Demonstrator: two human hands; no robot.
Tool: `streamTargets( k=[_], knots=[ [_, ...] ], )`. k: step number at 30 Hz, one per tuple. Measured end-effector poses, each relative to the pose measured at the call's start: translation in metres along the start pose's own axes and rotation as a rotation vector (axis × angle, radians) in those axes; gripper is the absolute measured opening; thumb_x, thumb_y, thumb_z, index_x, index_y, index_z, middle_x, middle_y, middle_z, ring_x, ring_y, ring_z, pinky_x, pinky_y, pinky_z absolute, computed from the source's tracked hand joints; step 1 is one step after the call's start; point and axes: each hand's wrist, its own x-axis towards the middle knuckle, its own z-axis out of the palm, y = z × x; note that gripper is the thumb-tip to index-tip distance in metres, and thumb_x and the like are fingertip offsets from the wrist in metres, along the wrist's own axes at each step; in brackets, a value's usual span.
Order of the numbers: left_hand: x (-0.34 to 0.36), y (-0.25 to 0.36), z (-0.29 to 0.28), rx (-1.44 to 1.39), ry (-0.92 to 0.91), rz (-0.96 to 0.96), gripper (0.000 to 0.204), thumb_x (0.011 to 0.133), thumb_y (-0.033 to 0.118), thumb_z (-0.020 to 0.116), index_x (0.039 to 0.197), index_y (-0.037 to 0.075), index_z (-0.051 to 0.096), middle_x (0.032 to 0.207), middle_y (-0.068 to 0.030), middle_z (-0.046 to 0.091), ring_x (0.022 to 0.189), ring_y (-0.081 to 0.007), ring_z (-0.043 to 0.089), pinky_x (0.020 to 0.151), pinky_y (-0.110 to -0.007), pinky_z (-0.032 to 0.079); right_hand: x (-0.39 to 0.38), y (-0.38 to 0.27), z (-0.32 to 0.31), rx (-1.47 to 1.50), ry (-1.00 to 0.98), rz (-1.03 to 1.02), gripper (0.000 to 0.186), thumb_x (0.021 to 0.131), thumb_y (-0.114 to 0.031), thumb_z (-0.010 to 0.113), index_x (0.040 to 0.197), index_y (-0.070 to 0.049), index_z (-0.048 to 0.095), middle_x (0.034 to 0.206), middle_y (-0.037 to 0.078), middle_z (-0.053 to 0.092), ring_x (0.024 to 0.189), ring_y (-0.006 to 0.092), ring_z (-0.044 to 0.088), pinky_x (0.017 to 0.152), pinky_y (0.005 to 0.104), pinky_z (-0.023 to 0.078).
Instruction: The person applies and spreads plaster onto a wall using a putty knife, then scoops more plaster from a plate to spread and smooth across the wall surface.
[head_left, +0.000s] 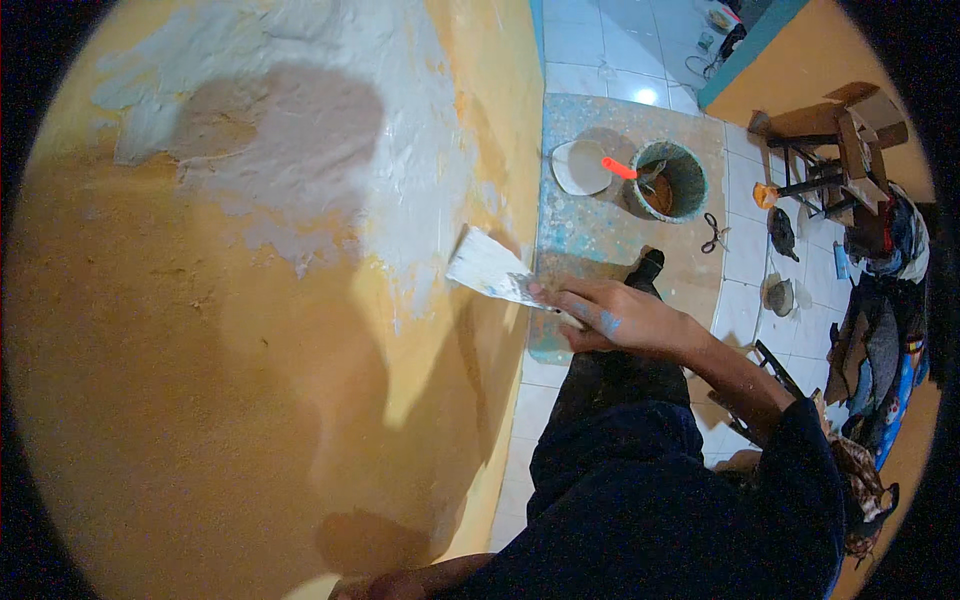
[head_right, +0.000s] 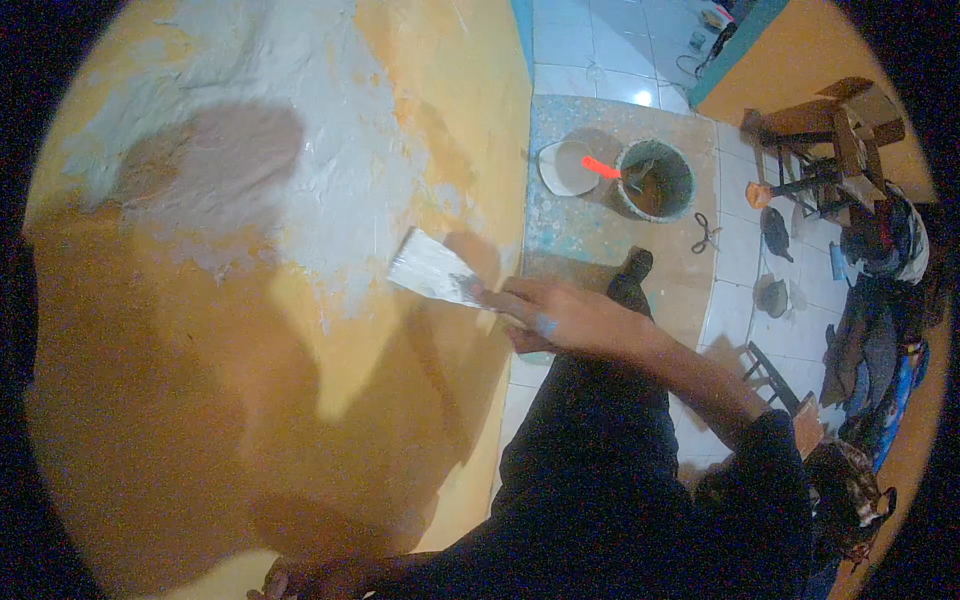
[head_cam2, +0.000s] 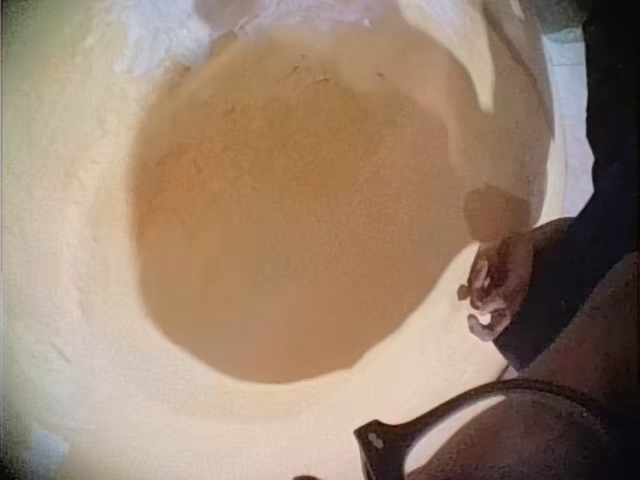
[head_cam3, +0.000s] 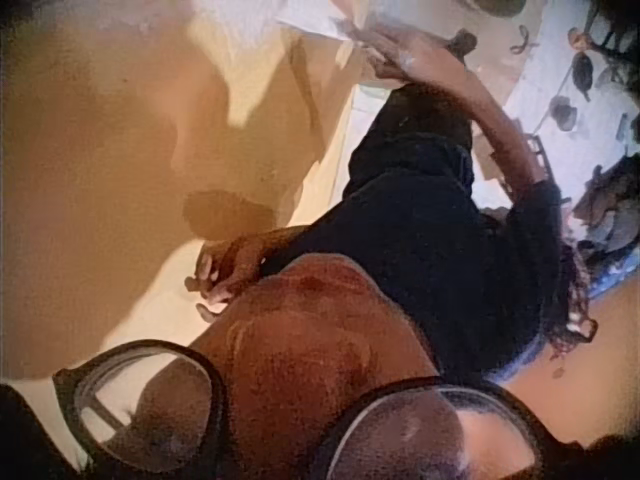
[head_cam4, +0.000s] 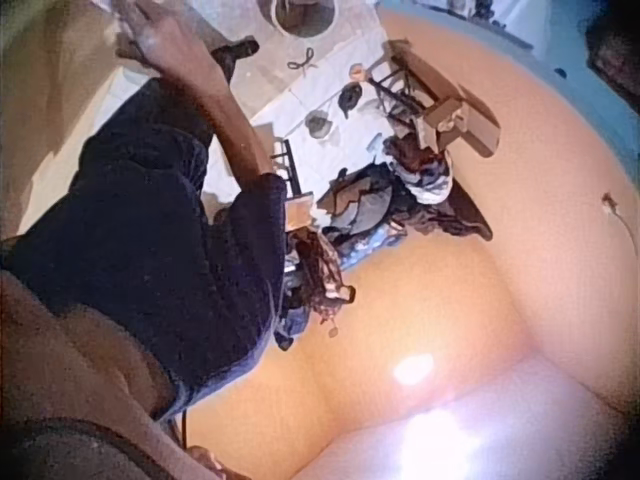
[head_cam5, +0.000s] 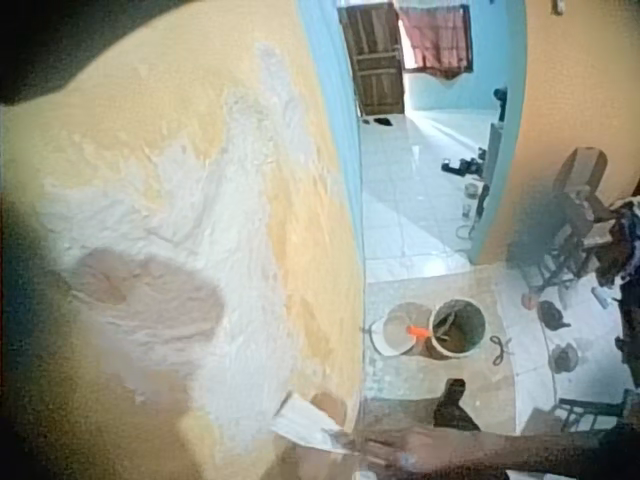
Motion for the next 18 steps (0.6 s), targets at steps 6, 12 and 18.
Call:
streamTargets(
  k=[6,12,18],
  knots=[
    [0.002,0.000,-0.005,-0.015,0.006,-0.115,0.029,0.100,0.021,0.048,0.126,0.010,0.040,0.056,-0.0041,0.050,0.048,-0.0181,0.048,0.060,-0.035,0.048,0.007,0.003,-0.056,-0.101,-0.060,-0.025,0.068,0.083,-0.009,0.063,0.146,-0.010,0.037,0.097,0.016,0.058,0.081,0.0332,0.063,0.072,0.0406,0.055],
    [0.004,-0.008,-0.004,-0.018,-0.096,0.040,0.031,0.101,0.023,0.047,0.126,0.007,0.039,0.058,-0.0045,0.052,0.045,-0.0183,0.048,0.055,-0.036,0.048,0.046,0.009,-0.093,-0.440,-0.013,-0.334,0.076,0.080,-0.010,0.063,0.148,-0.007,0.030,0.095,0.014,0.057,0.079,0.0294,0.064,0.064,0.0380,0.055],
    [0.004,-0.010,-0.009,-0.112,-0.136,-0.013,0.036,0.102,0.026,0.047,0.128,0.004,0.037,0.058,-0.0034,0.052,0.043,-0.0166,0.047,0.041,-0.029,0.041,0.028,0.052,-0.066,-0.583,-0.278,-0.186,0.084,0.078,-0.007,0.066,0.152,-0.008,0.027,0.094,0.011,0.056,0.077,0.0262,0.061,0.063,0.0361,0.054]
  ],
)
